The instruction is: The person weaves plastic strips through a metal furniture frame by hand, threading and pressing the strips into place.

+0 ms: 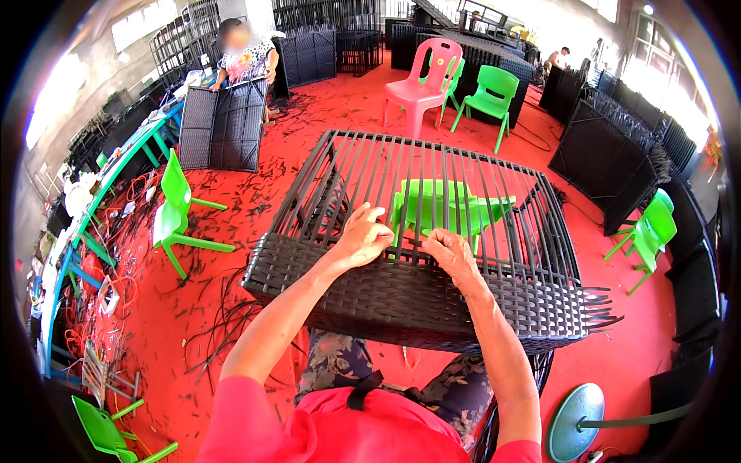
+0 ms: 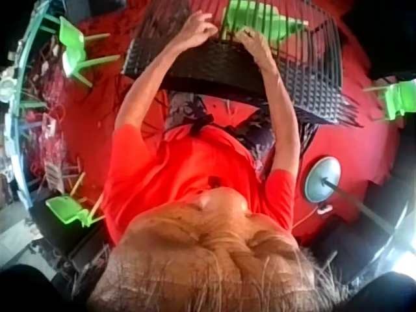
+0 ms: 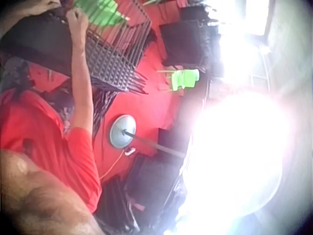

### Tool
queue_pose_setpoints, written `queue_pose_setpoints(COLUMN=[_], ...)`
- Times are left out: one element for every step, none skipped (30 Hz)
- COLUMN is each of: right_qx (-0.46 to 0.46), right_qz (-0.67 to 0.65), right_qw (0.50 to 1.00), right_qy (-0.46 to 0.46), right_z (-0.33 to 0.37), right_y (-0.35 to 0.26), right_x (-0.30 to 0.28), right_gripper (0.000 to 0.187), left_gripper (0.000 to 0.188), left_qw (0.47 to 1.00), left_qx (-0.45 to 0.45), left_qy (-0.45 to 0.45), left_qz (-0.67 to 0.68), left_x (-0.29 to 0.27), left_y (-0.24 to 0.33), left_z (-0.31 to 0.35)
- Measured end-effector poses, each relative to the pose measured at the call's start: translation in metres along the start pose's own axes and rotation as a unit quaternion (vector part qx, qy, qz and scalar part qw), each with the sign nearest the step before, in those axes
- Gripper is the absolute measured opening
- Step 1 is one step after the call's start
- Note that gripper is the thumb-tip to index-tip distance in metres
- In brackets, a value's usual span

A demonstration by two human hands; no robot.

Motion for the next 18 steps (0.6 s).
queue_pose_setpoints(right_qx=[-0.001,-0.003,0.005,-0.008,-0.012,-0.011,-0.017,-0.015,-0.014,-0.01,-0.01,-0.025,-0.029,-0.031,-0.057,-0.085,-0.114,-0.113], right_qz=[0.012,0.024,0.034,0.077,0.119,0.151,0.153,0.168,0.169,0.162,0.158,0.154,0.142,0.119,0.129,0.143,0.146,0.141], right_qw=[1.0,1.0,0.999,0.996,0.992,0.987,0.987,0.985,0.984,0.986,0.986,0.986,0.988,0.991,0.988,0.983,0.979,0.979], right_qy=[0.007,0.015,0.025,0.033,0.042,0.046,0.041,0.048,0.047,0.044,0.046,0.052,0.056,0.057,0.071,0.081,0.088,0.091], right_z=[0.001,0.001,0.002,0.003,0.004,0.004,0.004,0.005,0.006,0.006,0.007,0.009,0.01,0.01,0.012,0.012,0.013,0.011], right_y=[0.0,0.0,0.001,-0.005,-0.009,-0.012,-0.015,-0.017,-0.018,-0.017,-0.017,-0.02,-0.02,-0.018,-0.023,-0.029,-0.035,-0.035], right_x=[0.0,-0.001,-0.001,0.0,0.003,0.005,0.006,0.006,0.006,0.006,0.006,0.004,0.004,0.004,0.003,0.003,0.003,0.003], right_gripper=[0.022,0.021,0.019,0.019,0.018,0.017,0.017,0.018,0.018,0.018,0.017,0.017,0.017,0.017,0.018,0.018,0.018,0.019], left_gripper=[0.018,0.019,0.019,0.019,0.021,0.021,0.021,0.022,0.022,0.023,0.024,0.025,0.026,0.027,0.03,0.029,0.029,0.028], left_qw=[0.997,0.998,0.996,0.994,0.991,0.99,0.99,0.988,0.987,0.985,0.983,0.973,0.957,0.935,0.938,0.938,0.938,0.936], left_qx=[-0.027,-0.01,-0.014,-0.019,-0.021,-0.025,-0.028,-0.032,-0.039,-0.045,-0.047,-0.042,-0.032,-0.042,-0.023,-0.042,-0.062,-0.082], left_qy=[-0.052,-0.061,-0.082,-0.108,-0.133,-0.136,-0.139,-0.142,-0.136,-0.128,-0.12,-0.101,-0.082,-0.066,-0.008,0.02,0.047,0.074], left_qz=[0.041,0.028,0.005,-0.012,-0.009,0.003,0.024,0.046,0.075,0.103,0.129,0.204,0.275,0.345,0.346,0.342,0.339,0.334], left_x=[0.012,0.016,0.022,0.028,0.033,0.033,0.032,0.032,0.029,0.026,0.022,0.017,0.013,0.009,-0.004,-0.011,-0.018,-0.026], left_y=[-0.007,-0.003,-0.001,-0.001,-0.001,-0.002,-0.003,-0.004,-0.006,-0.008,-0.009,-0.011,-0.012,-0.018,-0.018,-0.025,-0.032,-0.04], left_z=[-0.005,-0.008,-0.01,-0.011,-0.011,-0.011,-0.01,-0.008,-0.008,-0.007,-0.007,-0.007,-0.006,-0.004,0.001,0.007,0.017,0.026])
Point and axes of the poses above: each hand's wrist, its own z-axis away from the middle knuckle, its own x-axis out of the palm, y = z × x, the point moved 10 cm from there along -z, towards the middle knuckle, and after that the axes turned 13 degrees about -y, right-handed, at the moved point
